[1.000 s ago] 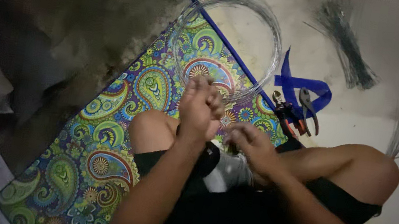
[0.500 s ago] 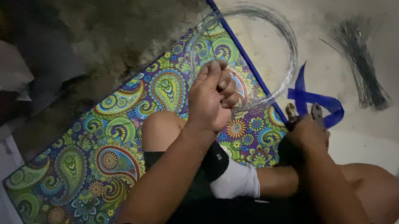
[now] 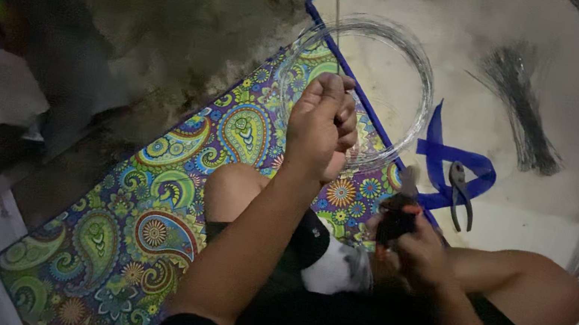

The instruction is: The person sits on the floor and twists cut wire strands together by hand into tight bundles, repeatedly folding and winding the wire, and occasionally uses pliers to grip or cut the wire while working over a coil of wire on a mat.

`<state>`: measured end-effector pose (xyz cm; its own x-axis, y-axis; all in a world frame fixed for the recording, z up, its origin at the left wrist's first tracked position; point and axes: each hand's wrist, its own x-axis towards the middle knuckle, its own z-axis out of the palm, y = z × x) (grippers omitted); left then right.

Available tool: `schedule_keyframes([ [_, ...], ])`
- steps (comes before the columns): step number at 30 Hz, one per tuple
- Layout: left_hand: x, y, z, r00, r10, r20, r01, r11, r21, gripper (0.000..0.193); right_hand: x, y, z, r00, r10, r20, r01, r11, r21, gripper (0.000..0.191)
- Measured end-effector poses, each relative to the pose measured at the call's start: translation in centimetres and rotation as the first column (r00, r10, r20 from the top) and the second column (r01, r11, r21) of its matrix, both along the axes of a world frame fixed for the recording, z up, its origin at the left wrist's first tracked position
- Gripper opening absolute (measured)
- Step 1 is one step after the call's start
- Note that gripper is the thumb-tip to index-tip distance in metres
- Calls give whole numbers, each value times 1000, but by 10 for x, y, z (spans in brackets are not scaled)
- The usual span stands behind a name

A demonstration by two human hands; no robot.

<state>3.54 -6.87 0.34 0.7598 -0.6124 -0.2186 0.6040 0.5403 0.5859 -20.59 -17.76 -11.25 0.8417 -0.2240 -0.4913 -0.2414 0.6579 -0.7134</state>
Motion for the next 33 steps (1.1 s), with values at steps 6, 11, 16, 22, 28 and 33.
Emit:
schedule_keyframes([
  [6, -12, -3, 8, 996, -58, 66, 60, 998, -15, 20, -14, 28, 1, 962, 242, -128, -271, 908, -321, 46],
  [11, -13, -1, 11, 991, -98, 86, 102, 994, -46, 21, 1, 35, 30, 930, 365, 53, -293, 818, -494, 54],
  [16, -14, -1, 11, 988, -106, 108, 113, 992, -60, 22, 10, 42, 48, 947, 323, 6, -282, 836, -472, 61],
  [22, -15, 0, 13, 990, -106, 93, 112, 992, -61, 21, 11, 41, 51, 937, 348, 16, -269, 752, -601, 69],
  [28, -17, 1, 13, 989, -87, 123, 92, 995, -31, 22, 9, 43, 54, 946, 323, -4, -273, 794, -543, 62],
  [33, -18, 1, 10, 989, -82, 121, 86, 996, -33, 18, 9, 43, 54, 942, 337, 11, -242, 697, -675, 64],
])
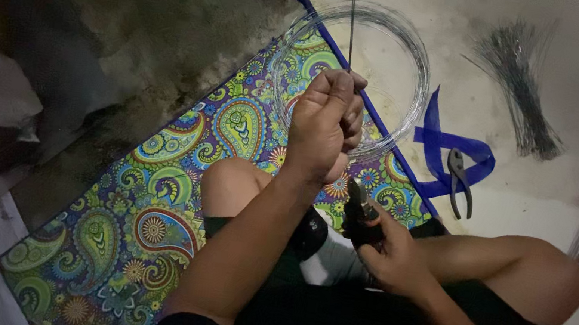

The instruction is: The person sits on the floor and twists cut wire strands together by hand into tight bundles, repeatedly folding and winding the wire, and occasionally uses pliers to grip or cut the wire while working over a coil of wire on a mat.

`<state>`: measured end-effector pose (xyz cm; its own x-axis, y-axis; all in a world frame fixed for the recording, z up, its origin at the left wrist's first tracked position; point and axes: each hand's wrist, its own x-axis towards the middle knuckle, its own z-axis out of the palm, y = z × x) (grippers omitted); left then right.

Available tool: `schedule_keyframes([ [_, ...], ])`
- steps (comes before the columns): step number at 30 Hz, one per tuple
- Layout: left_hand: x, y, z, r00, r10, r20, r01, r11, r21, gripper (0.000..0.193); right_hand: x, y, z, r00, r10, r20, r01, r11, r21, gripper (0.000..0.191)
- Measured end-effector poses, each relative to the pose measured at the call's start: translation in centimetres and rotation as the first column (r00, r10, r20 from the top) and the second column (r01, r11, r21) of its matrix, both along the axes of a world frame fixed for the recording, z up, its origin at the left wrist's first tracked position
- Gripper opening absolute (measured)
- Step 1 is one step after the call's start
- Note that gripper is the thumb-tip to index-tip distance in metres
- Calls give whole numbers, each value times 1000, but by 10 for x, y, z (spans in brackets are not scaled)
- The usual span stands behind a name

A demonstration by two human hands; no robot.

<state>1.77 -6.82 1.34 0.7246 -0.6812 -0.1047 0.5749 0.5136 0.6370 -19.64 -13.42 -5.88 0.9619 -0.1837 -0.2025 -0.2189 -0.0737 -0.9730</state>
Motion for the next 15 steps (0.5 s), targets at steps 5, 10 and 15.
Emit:
schedule_keyframes([
  [5, -2, -3, -4, 998, 57, -24, -56, 997, 52, 18, -1, 1, -2, 999, -29, 23, 28, 998, 54, 72],
  [10, -3, -4, -4, 995, 95, -39, -92, 993, 75, 18, -1, 1, 1, 996, -46, -70, 48, 998, 26, 77],
  [15, -4, -4, -4, 993, 117, -12, -115, 987, 109, 19, -1, -1, 2, 994, -41, -100, 30, 994, -103, 76],
])
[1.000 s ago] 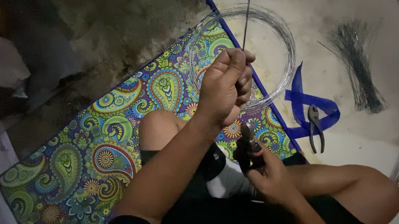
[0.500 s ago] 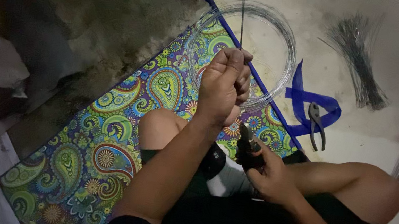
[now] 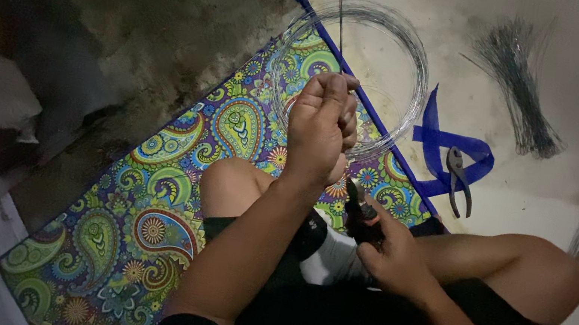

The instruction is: The person sits on the floor and twists cut wire strands together by hand into tight bundles, repeatedly folding and winding the wire, and occasionally uses pliers to grip or cut the wire while working over a coil of wire on a mat.

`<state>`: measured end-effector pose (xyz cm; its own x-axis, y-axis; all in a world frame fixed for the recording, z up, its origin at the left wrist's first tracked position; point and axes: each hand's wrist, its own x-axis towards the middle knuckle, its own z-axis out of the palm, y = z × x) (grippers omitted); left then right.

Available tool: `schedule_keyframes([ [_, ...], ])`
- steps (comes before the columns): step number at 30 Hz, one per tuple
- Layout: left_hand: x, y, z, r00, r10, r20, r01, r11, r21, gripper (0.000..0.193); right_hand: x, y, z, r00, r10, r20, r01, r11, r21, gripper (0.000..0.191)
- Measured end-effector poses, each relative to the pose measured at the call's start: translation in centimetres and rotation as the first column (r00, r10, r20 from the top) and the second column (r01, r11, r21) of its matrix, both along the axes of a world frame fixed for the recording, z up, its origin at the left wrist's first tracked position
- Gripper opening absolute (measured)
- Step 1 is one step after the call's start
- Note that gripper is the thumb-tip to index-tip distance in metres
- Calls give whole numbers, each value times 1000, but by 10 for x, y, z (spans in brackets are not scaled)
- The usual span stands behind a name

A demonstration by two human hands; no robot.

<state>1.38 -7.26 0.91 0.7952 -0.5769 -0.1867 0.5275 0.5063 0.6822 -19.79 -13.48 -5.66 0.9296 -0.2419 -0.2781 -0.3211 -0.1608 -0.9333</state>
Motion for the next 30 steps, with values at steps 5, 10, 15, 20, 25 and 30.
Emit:
schedule_keyframes([
  [5, -1, -1, -3, 1000, 11, 1, -11, 1000, 6, 20, -1, 1, -8, 999, -29, 17, 31, 995, -97, 74],
  [10, -3, -1, -7, 1000, 7, -6, -7, 1000, -9, 19, 3, 2, -12, 998, -33, -44, 28, 994, -103, 73],
  [15, -3, 0, -7, 999, 6, 35, -9, 998, 60, 20, 6, 4, -4, 991, 20, 134, 19, 959, -282, 78],
  [20, 9, 6, -9, 999, 35, 6, -35, 999, 3, 18, 15, -15, -2, 986, -21, -167, -12, 981, -196, 82],
  [25, 10, 8, -21, 999, -25, 33, 22, 995, 100, 19, 62, -62, -9, 951, -185, -247, 37, 863, -504, 68],
  [30, -11, 24, -41, 786, -273, 554, 13, 905, 426, 16, 79, -75, -7, 779, -339, -528, -104, 760, -642, 86],
])
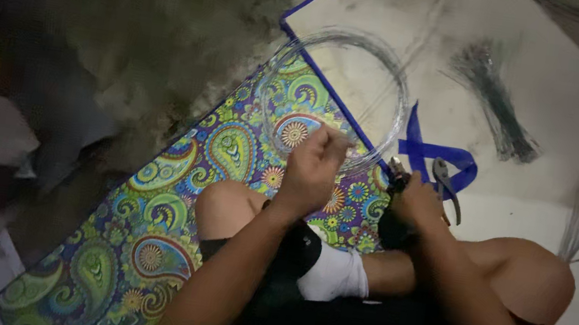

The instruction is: The person sits on the floor and twists cut wire strands together by hand into tight bundles, repeatedly folding and winding the wire, and occasionally uses pliers to grip or cut the wire while working over a coil of wire on a mat.

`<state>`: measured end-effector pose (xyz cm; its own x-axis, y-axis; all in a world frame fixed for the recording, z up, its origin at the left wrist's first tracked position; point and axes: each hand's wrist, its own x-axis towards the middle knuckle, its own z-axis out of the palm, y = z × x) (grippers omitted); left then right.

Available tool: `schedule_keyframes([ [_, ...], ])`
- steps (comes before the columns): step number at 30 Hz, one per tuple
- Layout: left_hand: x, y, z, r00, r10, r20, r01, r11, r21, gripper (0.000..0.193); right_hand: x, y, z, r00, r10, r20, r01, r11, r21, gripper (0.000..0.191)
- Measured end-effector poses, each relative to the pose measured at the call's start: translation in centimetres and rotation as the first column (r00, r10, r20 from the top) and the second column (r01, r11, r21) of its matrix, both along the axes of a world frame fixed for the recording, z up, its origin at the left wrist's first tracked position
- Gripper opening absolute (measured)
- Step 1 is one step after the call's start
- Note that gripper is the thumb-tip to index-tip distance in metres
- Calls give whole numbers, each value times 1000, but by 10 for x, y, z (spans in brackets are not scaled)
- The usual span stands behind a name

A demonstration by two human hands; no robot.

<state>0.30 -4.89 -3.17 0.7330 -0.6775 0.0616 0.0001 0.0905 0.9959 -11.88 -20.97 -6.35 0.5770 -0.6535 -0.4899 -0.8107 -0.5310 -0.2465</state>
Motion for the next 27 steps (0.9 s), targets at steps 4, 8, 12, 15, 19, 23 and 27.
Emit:
schedule_keyframes([
  [4, 0, 26, -16, 688, -206, 696, 30, 966, 256, 9, 6, -10, 6, 996, -86, -17, 87, 994, 72, 69],
  [8, 19, 56, -28, 408, -432, 804, 158, 901, 404, 17, -11, -35, 15, 651, -745, 147, 97, 274, 957, 66],
  [12, 31, 74, -38, 201, -560, 804, 206, 827, 524, 25, -58, -42, 27, 909, -398, 125, -12, 276, 961, 44],
  [15, 29, 73, -38, 192, -509, 839, 211, 857, 471, 14, -71, -17, 18, 835, 364, 412, -529, 737, 421, 33],
  [19, 26, 55, -24, 81, -547, 833, 146, 834, 533, 18, -80, -3, 6, 816, 359, 453, -519, 799, 303, 33],
  [23, 20, 49, -8, 107, -244, 964, 114, 966, 232, 37, -68, -32, -7, 871, 239, 430, -306, 948, 92, 42],
  [27, 22, 64, -17, 282, -136, 950, 60, 990, 124, 38, -56, -86, -9, 882, -54, 469, 52, 998, 16, 25],
])
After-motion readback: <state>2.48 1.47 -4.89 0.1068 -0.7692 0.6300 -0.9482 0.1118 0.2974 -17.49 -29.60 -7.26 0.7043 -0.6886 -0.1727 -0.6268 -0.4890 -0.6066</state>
